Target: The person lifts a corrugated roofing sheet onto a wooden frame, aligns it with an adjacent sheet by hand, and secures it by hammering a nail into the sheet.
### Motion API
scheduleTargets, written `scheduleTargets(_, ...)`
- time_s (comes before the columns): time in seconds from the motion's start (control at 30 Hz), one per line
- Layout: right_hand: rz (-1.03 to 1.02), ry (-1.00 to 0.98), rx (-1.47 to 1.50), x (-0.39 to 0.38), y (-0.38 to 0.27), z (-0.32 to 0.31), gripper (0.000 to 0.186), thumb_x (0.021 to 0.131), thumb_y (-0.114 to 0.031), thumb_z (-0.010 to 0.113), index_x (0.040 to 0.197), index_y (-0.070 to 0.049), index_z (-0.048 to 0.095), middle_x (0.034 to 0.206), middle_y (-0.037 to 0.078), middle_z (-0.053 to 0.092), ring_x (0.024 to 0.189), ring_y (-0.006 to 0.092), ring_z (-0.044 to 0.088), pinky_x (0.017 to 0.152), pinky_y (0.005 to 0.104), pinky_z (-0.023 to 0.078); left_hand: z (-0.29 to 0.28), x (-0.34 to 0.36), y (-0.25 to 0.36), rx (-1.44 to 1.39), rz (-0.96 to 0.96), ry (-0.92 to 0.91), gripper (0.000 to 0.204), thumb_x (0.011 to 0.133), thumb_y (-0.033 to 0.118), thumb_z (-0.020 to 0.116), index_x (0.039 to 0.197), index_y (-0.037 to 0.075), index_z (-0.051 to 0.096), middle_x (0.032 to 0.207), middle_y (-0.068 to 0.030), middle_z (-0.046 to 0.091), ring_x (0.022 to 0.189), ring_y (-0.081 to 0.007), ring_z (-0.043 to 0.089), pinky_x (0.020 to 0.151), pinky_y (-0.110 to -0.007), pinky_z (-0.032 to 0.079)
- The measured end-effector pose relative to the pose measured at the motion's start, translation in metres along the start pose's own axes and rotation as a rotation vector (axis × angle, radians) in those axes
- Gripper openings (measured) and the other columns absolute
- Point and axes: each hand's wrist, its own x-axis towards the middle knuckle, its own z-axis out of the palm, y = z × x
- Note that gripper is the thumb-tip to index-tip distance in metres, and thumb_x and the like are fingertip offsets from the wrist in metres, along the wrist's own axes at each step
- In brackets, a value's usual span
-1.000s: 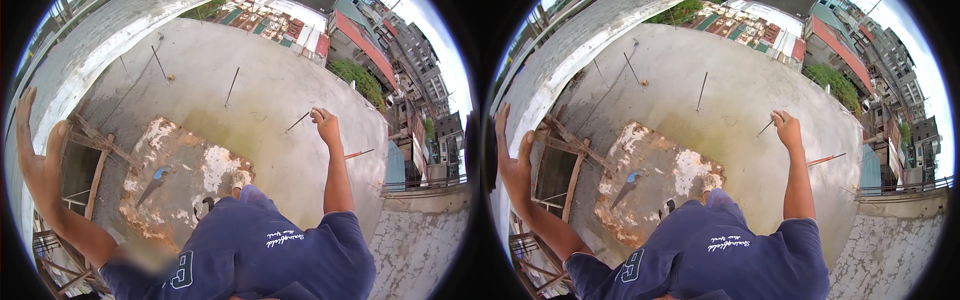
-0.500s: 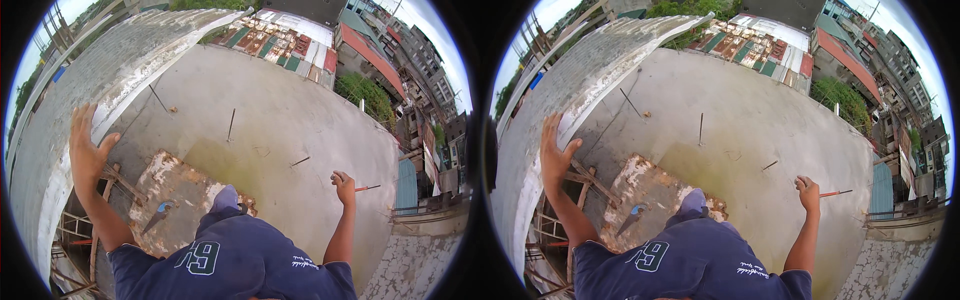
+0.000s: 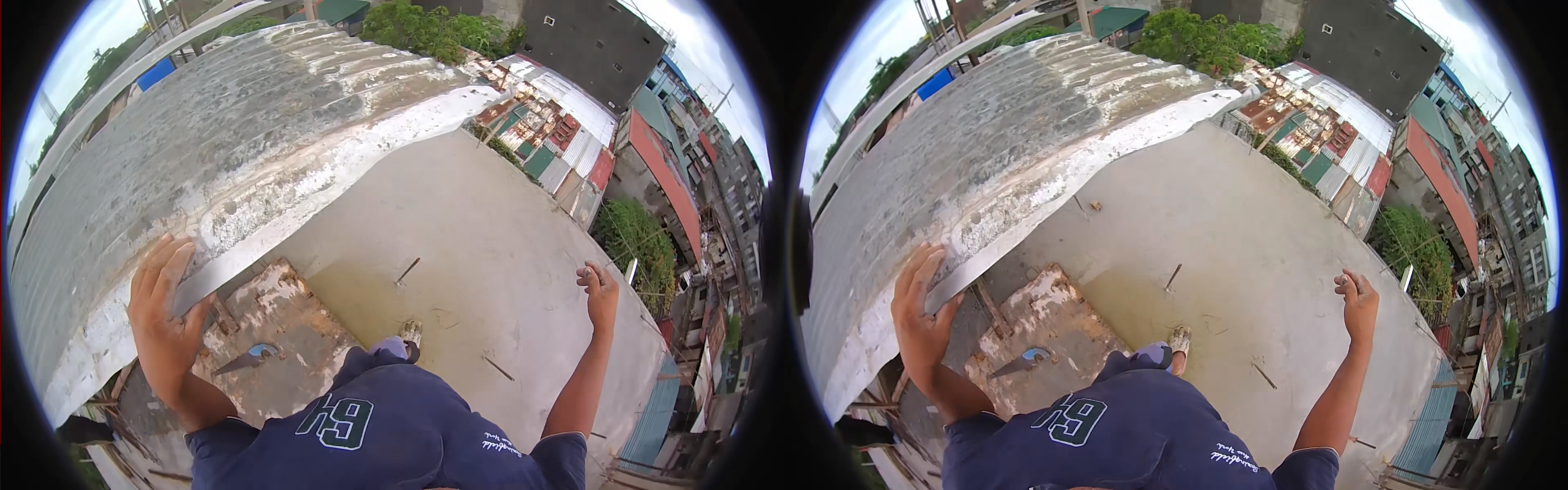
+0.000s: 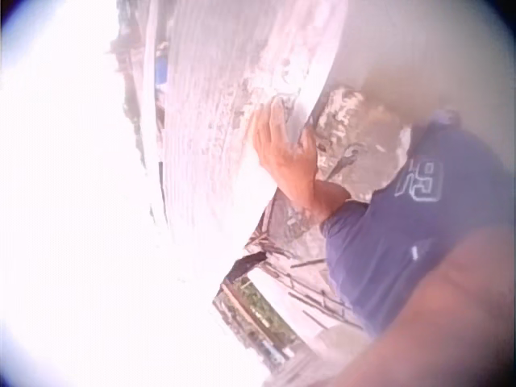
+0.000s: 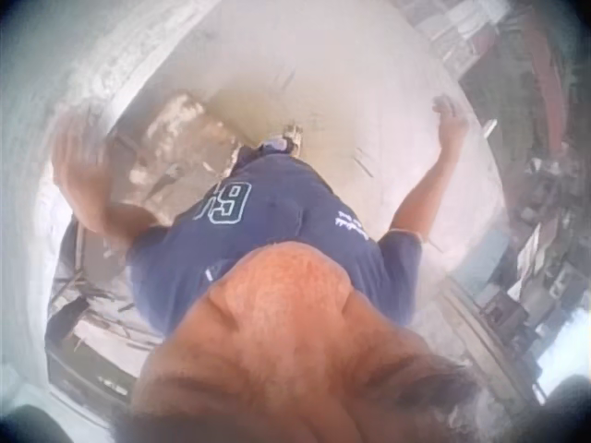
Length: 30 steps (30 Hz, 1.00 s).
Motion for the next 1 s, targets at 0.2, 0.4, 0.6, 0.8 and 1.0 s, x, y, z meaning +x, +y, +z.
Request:
scheduleTargets(0.2, -0.011, -0.220, 0.033, 0.071, 0.037, 0.043, 0.045, 0.103, -0.034, 0.048, 0.123, 0.003, 0.064, 0.095, 0.013, 0.072, 0.076, 0.0173, 0.068, 0.062, 0.0301, 0.049, -0.032, -0.002, 0.006, -0.236, 0.101, -0.188, 0.056, 0.059, 0.009, 0.082, 0.113, 0.010, 0.069, 0.130, -0.0053, 0.064, 0.130, -0.0310, 0.054, 0.107, -0.047, 0.043)
scheduleTargets(0.4, 0.159, -0.439, 0.555, 0.205, 0.025, 0.093, 0.061, 0.103, -0.052, 0.044, 0.138, -0.002, 0.049, 0.101, 0.011, 0.068, 0.079, 0.0154, 0.062, 0.062, 0.0251, 0.046, -0.031, -0.020, 0.036, -0.362, -0.042, -0.132, 0.061, 0.063, 0.016, 0.084, 0.121, 0.013, 0.068, 0.132, -0.0055, 0.064, 0.134, -0.0326, 0.051, 0.112, -0.050, 0.037)
scheduleTargets(0.6, -0.007, -0.668, 0.784, 0.300, -0.053, 0.144, 0.058, 0.105, -0.049, 0.043, 0.140, -0.002, 0.047, 0.109, 0.011, 0.064, 0.084, 0.0160, 0.061, 0.062, 0.0243, 0.046, -0.023, -0.039, 0.134, 0.083, -0.382, 0.157, 0.063, 0.068, 0.009, 0.075, 0.129, 0.011, 0.062, 0.150, -0.0141, 0.046, 0.148, -0.0373, 0.028, 0.117, -0.052, 0.029)
scheduleTargets(0.8, -0.065, -0.764, 0.667, 0.391, -0.049, 0.166, 0.064, 0.104, -0.053, 0.043, 0.130, 0.005, 0.054, 0.094, 0.013, 0.068, 0.076, 0.0177, 0.066, 0.064, 0.0301, 0.052, 0.090, -0.014, 0.256, -0.452, -0.612, 1.339, 0.069, 0.092, 0.039, 0.064, 0.144, 0.005, 0.035, 0.153, -0.0235, 0.034, 0.140, -0.0378, 0.038, 0.111, -0.052, 0.034)
scheduleTargets(1.0, 0.109, -0.827, 0.669, 0.495, 0.034, 0.148, 0.058, 0.102, -0.053, 0.048, 0.125, 0.000, 0.054, 0.088, 0.010, 0.066, 0.070, 0.0187, 0.062, 0.060, 0.0315, 0.049, 0.183, 0.054, 0.350, -1.793, -0.831, 1.105, 0.083, 0.095, 0.068, 0.047, 0.141, 0.001, 0.034, 0.137, -0.0226, 0.045, 0.125, -0.0365, 0.049, 0.104, -0.054, 0.040)
